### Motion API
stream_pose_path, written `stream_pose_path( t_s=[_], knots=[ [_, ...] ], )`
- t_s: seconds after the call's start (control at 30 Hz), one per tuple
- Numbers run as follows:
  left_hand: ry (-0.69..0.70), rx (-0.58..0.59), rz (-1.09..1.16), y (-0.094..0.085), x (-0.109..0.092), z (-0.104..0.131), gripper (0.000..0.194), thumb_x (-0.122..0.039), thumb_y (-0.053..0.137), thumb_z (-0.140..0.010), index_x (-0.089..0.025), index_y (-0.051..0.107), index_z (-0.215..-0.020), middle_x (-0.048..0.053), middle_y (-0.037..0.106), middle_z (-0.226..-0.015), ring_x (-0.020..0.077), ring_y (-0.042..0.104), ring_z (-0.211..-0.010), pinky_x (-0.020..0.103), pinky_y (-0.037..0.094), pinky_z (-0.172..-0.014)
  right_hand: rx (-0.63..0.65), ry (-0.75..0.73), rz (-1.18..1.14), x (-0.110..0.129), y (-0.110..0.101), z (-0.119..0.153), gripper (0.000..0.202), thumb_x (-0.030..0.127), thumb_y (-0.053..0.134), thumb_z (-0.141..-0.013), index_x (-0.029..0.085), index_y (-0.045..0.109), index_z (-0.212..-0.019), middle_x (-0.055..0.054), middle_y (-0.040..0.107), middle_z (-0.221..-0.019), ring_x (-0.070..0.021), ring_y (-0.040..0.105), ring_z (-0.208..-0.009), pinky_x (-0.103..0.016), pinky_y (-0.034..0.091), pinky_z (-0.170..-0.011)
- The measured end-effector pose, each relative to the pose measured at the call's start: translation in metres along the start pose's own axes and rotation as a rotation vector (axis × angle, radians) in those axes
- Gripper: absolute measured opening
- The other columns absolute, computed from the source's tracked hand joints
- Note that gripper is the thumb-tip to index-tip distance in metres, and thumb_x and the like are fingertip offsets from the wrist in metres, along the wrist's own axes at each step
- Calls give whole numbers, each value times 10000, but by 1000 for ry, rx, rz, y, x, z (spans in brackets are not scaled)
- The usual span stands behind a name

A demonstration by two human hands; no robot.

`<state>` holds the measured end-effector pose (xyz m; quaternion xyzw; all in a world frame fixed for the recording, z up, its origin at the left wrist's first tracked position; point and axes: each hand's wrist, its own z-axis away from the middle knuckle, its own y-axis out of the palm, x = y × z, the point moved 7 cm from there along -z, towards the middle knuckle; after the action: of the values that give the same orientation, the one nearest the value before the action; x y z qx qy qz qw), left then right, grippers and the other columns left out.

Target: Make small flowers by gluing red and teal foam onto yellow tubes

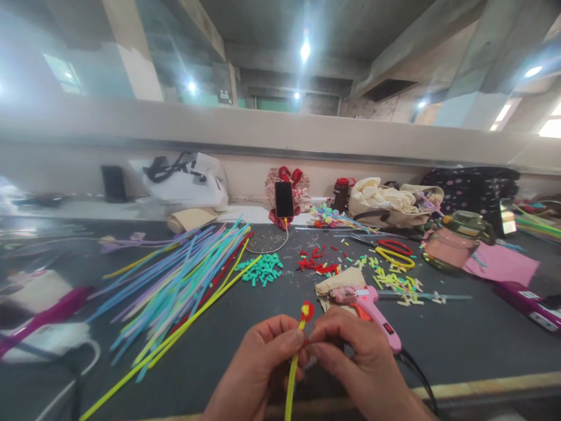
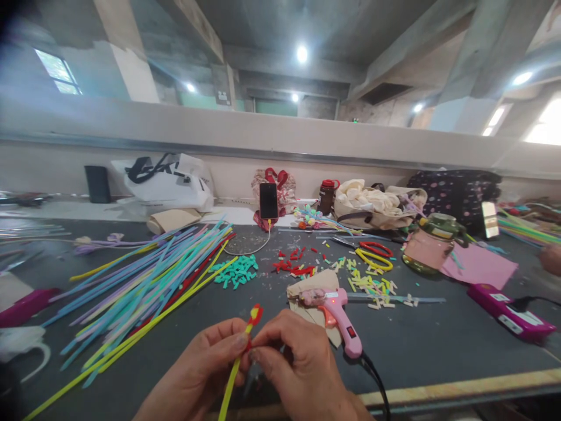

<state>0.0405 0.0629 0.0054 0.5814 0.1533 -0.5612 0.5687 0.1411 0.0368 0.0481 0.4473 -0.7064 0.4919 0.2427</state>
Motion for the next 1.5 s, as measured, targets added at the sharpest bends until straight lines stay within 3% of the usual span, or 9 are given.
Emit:
stream_pose_path(
  t_s=[0.17,0.3,0.47,0.6,0.83,1.3,1.5],
  knots=[
    [-9,-11,-60,-3,2,-2,160,-279,624,-624,-154,535,-577,-27,528,-456,54,425,-388,158,317,-414,32,69,33,-7,0,2,100,157,500,-770,185,550,-688,29,526,-620,-98,492,-577,-195,363,-544],
    [36,-78,-293,-13,-6,-5,163,-294,619,-613,-168,525,-570,-64,452,-376,55,374,-325,162,277,-356,44,68,-19,-3,-15,-3,122,157,467,-787,191,516,-681,25,516,-652,-107,478,-614,-206,357,-564],
    [92,-1,-665,-9,-18,-5,177,-332,544,-670,-164,563,-616,-62,450,-435,73,380,-377,183,289,-384,74,-27,-124,4,-36,-14,130,221,498,-783,186,545,-667,-14,515,-772,-147,488,-756,-256,369,-687],
    [174,53,-853,-3,-21,-5,236,-350,489,-712,-154,586,-625,-50,467,-499,86,384,-473,194,290,-457,110,4,-208,-5,-34,-16,169,310,548,-759,180,589,-659,-18,498,-779,-151,478,-755,-266,369,-688],
    [166,42,-898,-7,-17,-8,274,-375,481,-703,-140,615,-656,-44,450,-515,97,353,-497,208,278,-475,154,60,-236,-14,-21,-11,219,377,560,-741,184,605,-647,-13,495,-790,-152,469,-762,-285,351,-702],
    [145,54,-778,-2,-14,-7,205,-274,498,-687,-155,665,-687,-71,437,-446,66,312,-426,175,254,-423,131,31,-32,-9,-20,-8,91,187,548,-752,187,593,-674,-4,479,-878,-147,483,-859,-269,332,-764],
    [81,35,-706,-6,-6,-9,208,-314,497,-683,-154,628,-668,-67,467,-418,56,315,-341,175,233,-354,128,25,25,-7,-19,-8,103,160,528,-755,188,581,-672,-2,485,-880,-142,490,-845,-263,338,-756]
  ],
)
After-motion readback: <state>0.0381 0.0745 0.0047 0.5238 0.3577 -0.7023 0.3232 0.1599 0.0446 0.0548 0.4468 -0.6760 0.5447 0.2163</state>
